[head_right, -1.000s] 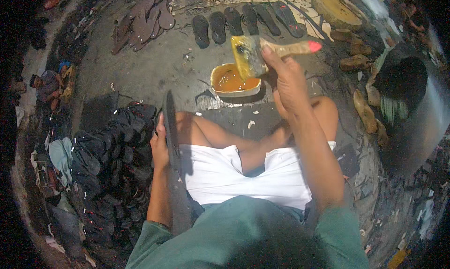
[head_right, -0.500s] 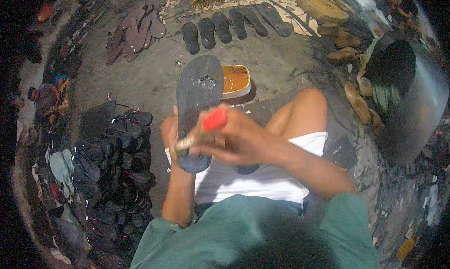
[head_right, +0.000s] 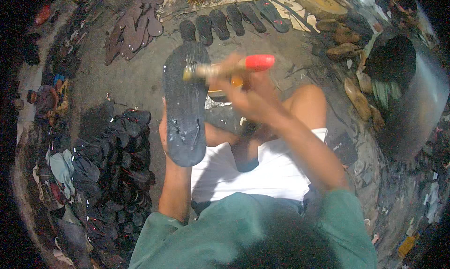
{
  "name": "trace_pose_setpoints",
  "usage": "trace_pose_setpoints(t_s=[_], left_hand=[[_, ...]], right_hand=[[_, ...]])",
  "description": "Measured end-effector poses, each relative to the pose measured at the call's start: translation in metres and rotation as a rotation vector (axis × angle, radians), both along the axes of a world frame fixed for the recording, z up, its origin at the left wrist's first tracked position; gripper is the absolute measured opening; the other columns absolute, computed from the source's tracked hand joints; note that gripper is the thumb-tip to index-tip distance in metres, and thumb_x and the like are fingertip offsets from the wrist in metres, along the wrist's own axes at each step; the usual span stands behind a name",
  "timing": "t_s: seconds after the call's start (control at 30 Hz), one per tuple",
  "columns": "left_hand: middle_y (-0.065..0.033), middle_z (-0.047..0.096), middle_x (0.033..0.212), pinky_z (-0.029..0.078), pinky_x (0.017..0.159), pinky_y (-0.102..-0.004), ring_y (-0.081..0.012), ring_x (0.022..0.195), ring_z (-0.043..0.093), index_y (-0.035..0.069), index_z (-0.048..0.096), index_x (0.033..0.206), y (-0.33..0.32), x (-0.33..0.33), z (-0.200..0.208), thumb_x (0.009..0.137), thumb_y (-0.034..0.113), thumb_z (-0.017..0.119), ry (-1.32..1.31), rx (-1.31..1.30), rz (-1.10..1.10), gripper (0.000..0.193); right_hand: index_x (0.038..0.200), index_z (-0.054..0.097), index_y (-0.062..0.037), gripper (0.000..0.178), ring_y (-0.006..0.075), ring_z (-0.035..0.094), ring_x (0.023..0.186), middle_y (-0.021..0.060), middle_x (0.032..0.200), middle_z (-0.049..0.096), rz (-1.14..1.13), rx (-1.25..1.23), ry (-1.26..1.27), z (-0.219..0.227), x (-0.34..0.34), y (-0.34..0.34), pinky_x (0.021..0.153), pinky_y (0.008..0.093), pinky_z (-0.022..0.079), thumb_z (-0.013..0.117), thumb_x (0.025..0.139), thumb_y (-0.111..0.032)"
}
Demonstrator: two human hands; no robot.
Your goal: The person sits on the floor and applies a brown adhesive to the soles of black flip-flops using a brush. They repeatedly dip the brush into a container of glue and coat each sole before placing the treated slippers on the floor.
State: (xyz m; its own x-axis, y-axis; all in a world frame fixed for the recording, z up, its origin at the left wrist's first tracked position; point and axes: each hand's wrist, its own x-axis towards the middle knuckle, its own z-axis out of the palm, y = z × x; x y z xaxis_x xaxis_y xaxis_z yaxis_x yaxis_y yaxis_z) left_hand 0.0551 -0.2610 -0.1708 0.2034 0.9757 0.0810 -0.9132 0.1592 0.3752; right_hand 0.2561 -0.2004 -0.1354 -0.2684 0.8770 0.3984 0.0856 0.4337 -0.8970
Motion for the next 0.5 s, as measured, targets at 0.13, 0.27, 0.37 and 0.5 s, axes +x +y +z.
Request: trace_pose_setpoints(t_s=[0.13, 0.27, 0.37, 0.5], left_hand=[[-0.0175, 0.068, 0.120, 0.060, 0.087, -0.0390, -0.0267, 0.102, 0.070, -0.001, 0.058, 0.130, 0.013, -0.005, 0.009, 0.108, 0.039, 0.040, -0.033, -0.092, 0.040, 0.049], [-0.0181, 0.069, 0.117, 0.061, 0.083, -0.0383, -0.0269, 0.096, 0.072, -0.001, 0.059, 0.129, 0.020, 0.011, 0.012, 0.108, 0.038, 0.040, -0.036, -0.014, 0.056, 0.048], [-0.0195, 0.069, 0.117, 0.062, 0.082, -0.0391, -0.0272, 0.097, 0.072, -0.004, 0.058, 0.128, 0.039, -0.001, 0.012, 0.108, 0.037, 0.040, -0.096, 0.009, 0.021, 0.049], [-0.0221, 0.069, 0.116, 0.063, 0.082, -0.0409, -0.0284, 0.097, 0.072, -0.005, 0.058, 0.127, 0.047, -0.005, 0.023, 0.108, 0.037, 0.038, -0.005, 0.036, 0.072, 0.050]], right_hand=[[0.106, 0.072, -0.0078, 0.022, 0.0212, 0.065, 0.088, 0.0057, 0.096, 0.067, 0.290, 0.277, -0.156, -0.007, -0.002, -0.047, 0.083, 0.0373, 0.048, 0.077, 0.084, -0.008], [0.101, 0.071, -0.0078, 0.013, 0.0240, 0.062, 0.081, 0.0077, 0.086, 0.065, -0.051, 0.245, 0.143, 0.002, -0.007, -0.018, 0.073, 0.0386, 0.048, 0.071, 0.088, -0.009], [0.108, 0.070, -0.0085, 0.018, 0.0222, 0.065, 0.083, 0.0071, 0.092, 0.069, 0.152, 0.384, -0.186, -0.014, -0.007, -0.044, 0.069, 0.0342, 0.049, 0.067, 0.090, -0.009], [0.105, 0.072, -0.0105, 0.017, 0.0202, 0.066, 0.085, 0.0058, 0.094, 0.070, 0.203, 0.554, -0.255, -0.030, 0.003, -0.050, 0.069, 0.0330, 0.049, 0.069, 0.088, -0.014]])
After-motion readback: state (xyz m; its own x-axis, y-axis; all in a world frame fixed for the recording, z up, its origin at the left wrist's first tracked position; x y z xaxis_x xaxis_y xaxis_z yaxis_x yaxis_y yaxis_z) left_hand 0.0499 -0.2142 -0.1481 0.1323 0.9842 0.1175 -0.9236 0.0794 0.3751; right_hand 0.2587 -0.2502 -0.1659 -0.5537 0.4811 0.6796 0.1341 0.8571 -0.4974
